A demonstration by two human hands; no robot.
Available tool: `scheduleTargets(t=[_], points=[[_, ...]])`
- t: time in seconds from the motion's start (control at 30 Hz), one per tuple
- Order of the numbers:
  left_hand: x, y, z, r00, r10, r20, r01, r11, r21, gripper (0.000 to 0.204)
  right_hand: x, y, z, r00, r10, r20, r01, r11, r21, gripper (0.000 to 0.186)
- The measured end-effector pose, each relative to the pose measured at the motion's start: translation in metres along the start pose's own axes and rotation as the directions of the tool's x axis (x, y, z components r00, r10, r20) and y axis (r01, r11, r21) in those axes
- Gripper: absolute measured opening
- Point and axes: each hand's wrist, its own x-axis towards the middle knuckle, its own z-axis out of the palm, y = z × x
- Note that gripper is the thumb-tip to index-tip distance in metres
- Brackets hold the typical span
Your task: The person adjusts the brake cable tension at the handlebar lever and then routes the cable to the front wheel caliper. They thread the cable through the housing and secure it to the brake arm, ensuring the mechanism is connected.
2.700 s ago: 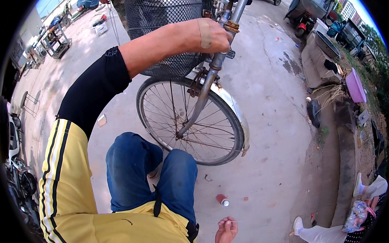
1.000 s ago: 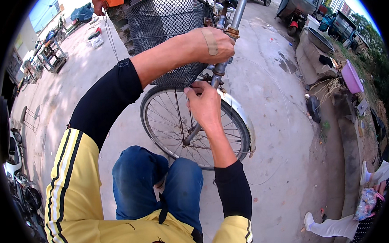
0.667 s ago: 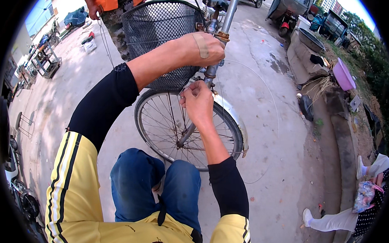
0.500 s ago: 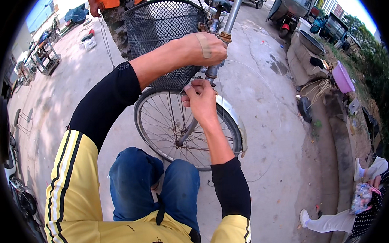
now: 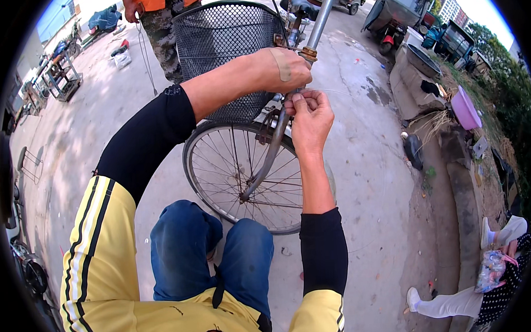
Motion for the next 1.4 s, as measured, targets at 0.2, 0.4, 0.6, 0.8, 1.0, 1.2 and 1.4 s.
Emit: scheduleTargets(t=[0.2,0.4,0.6,0.8,1.0,1.2,1.4], points=[[0.001,-0.002,-0.001,0.999,-0.022,-0.027,0.020,0.997,-0.073,0.016,0.024,-0.005,-0.003,0.971,-0.215,-0.105,0.204,0.973,-0.107,0.004],[-0.002,0.001,-0.004,0.998,-0.063,-0.014,0.062,0.997,-0.046,0.015,0.026,-0.016,-0.005,0.956,-0.260,-0.134,0.257,0.966,-0.043,0.004],[-0.004,0.000,-0.005,0.998,-0.053,-0.018,0.052,0.997,-0.049,0.016,0.020,-0.005,0.000,0.934,-0.316,-0.168,0.318,0.948,-0.016,0.005],[-0.007,0.003,-0.010,0.996,-0.087,-0.021,0.085,0.993,-0.078,0.017,0.020,0.003,0.003,0.962,-0.261,-0.075,0.259,0.965,-0.042,0.003],[-0.001,0.006,-0.017,0.977,-0.134,0.163,0.152,0.983,-0.100,0.023,0.018,0.008,0.006,0.997,-0.066,0.040,0.076,0.936,-0.342,0.004],[-0.004,0.012,-0.025,0.982,-0.133,0.135,0.151,0.979,-0.139,0.026,0.014,0.017,0.014,0.994,0.067,0.085,-0.019,0.881,-0.472,0.007],[-0.001,-0.003,-0.003,0.998,-0.061,0.033,0.063,0.995,-0.077,0.021,-0.003,0.023,0.027,0.999,-0.012,0.033,0.026,0.874,-0.485,0.014]])
